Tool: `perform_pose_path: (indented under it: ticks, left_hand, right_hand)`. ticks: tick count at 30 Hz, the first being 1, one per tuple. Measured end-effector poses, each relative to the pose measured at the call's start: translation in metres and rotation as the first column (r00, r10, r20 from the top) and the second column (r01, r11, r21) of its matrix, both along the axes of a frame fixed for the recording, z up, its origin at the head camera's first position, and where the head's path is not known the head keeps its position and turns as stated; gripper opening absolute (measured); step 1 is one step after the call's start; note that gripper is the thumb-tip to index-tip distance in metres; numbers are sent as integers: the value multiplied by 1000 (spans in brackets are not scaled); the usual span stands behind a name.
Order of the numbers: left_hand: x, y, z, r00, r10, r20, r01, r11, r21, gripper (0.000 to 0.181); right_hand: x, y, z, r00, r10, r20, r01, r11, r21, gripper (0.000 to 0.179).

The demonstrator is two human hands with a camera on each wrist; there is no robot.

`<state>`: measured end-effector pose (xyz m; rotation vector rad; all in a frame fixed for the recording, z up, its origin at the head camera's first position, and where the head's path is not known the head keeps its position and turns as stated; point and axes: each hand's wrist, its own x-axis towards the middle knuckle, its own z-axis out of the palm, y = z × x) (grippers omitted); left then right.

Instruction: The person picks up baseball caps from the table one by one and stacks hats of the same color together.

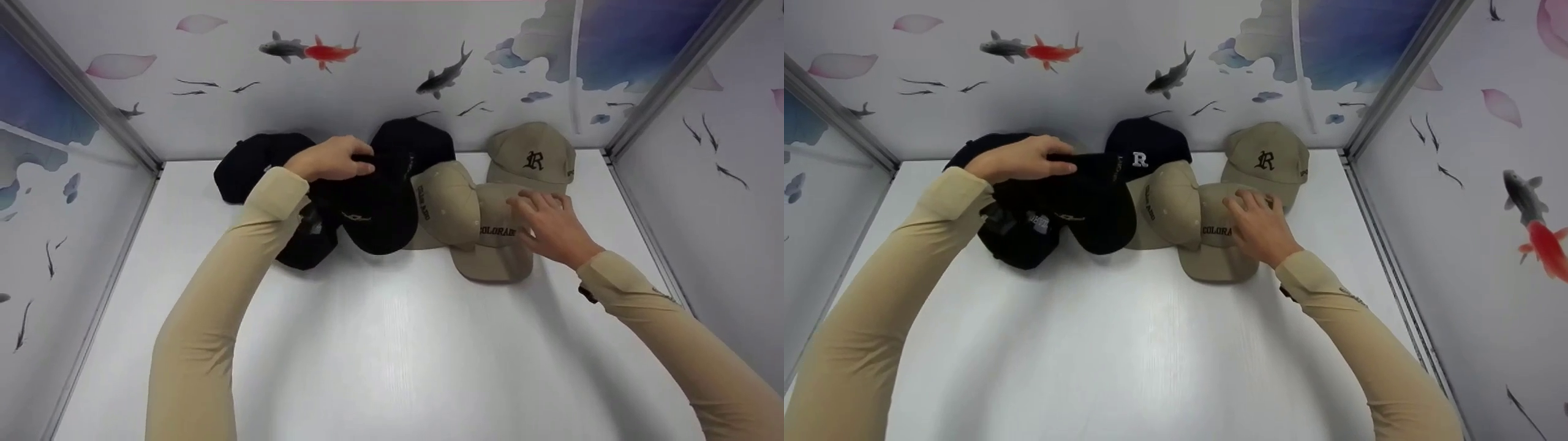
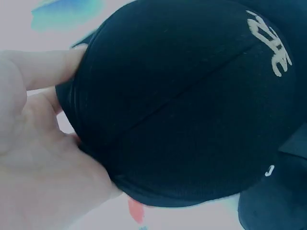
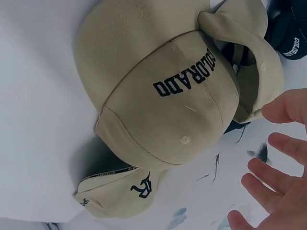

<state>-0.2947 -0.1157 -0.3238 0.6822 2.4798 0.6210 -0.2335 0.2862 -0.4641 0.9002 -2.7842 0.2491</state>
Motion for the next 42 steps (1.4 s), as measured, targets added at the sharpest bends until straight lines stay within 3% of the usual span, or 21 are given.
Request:
perform_pose_path:
  ticks: [4,8,11,14,17,22,24,27,34,39,42]
  left_hand:
    - [7,-12,5,1000,-26,13,25,999,39,48]
    - [19,-25,13,991,-88,-104,99,989,109,31]
    - [30,-38,17,964,-112,-241,161,968,194,19]
    - [43,-51,19,942,-70,-329,171,942,289,27]
    - [57,-64,21,932,8,-363,137,919,371,25]
    - [74,-77,17,916,68,-395,102,913,395,14]
    - [80,-81,12,918,60,-392,101,921,377,13]
    - [86,-90,1,934,27,-357,106,931,348,17]
    - [99,-109,-38,978,-16,-209,80,951,300,19]
    - [104,-115,-63,990,-6,-143,27,989,146,27]
    - [106,-119,-77,993,-13,-118,19,999,49,37]
  right_hand:
    - [1,1,1,1000,-6,0,6,1000,3,51]
    - [2,-1,0,1000,-6,9,6,1000,2,51]
    - [4,-2,0,1000,-6,16,6,1000,-1,51]
    - [4,-1,-2,1000,-7,24,8,1000,-2,51]
    - [4,2,-4,999,-20,51,20,1000,-10,49]
    - [10,10,-4,993,-48,103,53,998,-39,47]
    - [13,13,-3,992,-55,115,61,997,-51,47]
    - [15,14,-2,988,-57,145,69,994,-81,48]
    - [18,15,0,985,-54,166,73,991,-113,47]
    - [18,19,-1,985,-59,164,81,989,-126,47]
    - [18,20,-3,982,-62,176,85,988,-128,48]
